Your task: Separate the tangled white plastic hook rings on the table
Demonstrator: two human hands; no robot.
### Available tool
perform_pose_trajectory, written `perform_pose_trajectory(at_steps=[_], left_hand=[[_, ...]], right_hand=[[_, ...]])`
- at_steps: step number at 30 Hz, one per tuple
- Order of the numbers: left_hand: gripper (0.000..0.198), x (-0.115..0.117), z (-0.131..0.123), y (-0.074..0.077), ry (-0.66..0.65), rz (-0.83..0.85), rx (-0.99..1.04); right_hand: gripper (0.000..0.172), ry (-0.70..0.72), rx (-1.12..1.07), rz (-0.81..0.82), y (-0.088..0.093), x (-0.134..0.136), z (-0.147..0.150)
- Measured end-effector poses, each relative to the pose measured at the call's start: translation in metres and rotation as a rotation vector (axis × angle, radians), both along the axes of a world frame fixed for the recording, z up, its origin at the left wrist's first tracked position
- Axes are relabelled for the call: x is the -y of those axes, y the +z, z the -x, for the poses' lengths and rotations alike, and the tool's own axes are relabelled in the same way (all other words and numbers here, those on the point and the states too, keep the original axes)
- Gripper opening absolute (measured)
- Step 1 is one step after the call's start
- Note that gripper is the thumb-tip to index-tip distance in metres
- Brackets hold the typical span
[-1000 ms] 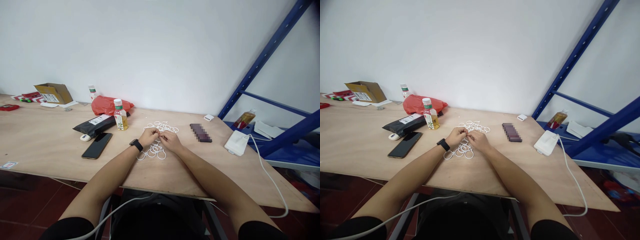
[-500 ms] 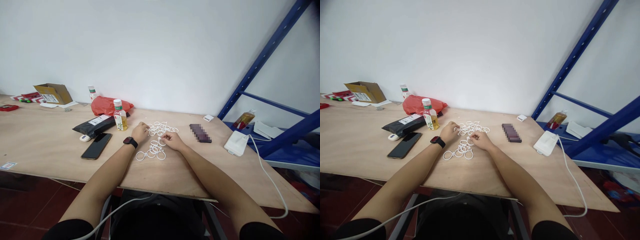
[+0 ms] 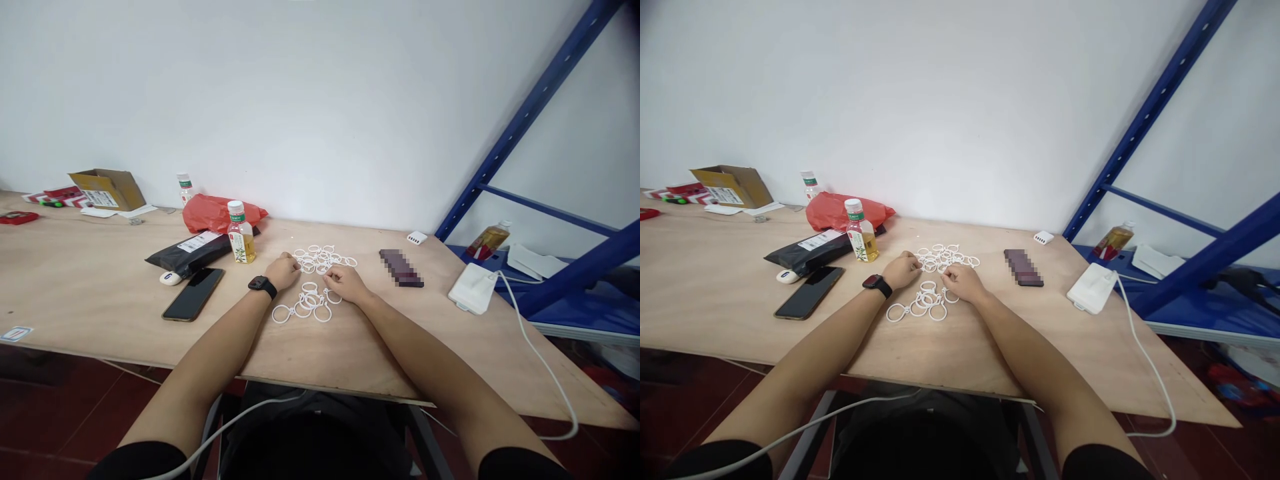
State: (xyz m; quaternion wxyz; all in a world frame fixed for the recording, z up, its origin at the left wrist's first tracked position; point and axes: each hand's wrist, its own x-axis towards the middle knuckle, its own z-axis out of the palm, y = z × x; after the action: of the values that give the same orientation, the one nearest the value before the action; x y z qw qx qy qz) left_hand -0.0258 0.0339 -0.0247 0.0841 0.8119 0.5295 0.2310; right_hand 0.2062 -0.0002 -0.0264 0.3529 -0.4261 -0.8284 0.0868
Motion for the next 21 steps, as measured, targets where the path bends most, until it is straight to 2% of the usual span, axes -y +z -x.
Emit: perform_pose_trajectory(at_steps=[5,9,11,16,21], left_hand=[[0.016,0.005,-0.005,0.008,-0.047,-0.127,0.092],[0.020,0.014,-0.015,0.018,-0.143,-0.198,0.156],[0.022,0.020,-0.020,0.021,-0.205,-0.189,0.143],[0.024,0.031,-0.030,0.024,-0.327,-0.148,0.109],[0.026,0.032,-0.032,0.023,-0.343,-0.133,0.092]], right_hand=[[0.011,-0.035,-0.052,-0.043,0.001,0.000,0.002],[0.029,-0.073,-0.111,-0.121,0.003,0.002,0.003],[0.033,-0.060,-0.104,-0.165,0.006,0.004,0.003],[0.024,0.034,-0.038,-0.222,0.010,0.011,0.006],[0.017,0.023,-0.044,-0.229,0.008,0.010,0.006]])
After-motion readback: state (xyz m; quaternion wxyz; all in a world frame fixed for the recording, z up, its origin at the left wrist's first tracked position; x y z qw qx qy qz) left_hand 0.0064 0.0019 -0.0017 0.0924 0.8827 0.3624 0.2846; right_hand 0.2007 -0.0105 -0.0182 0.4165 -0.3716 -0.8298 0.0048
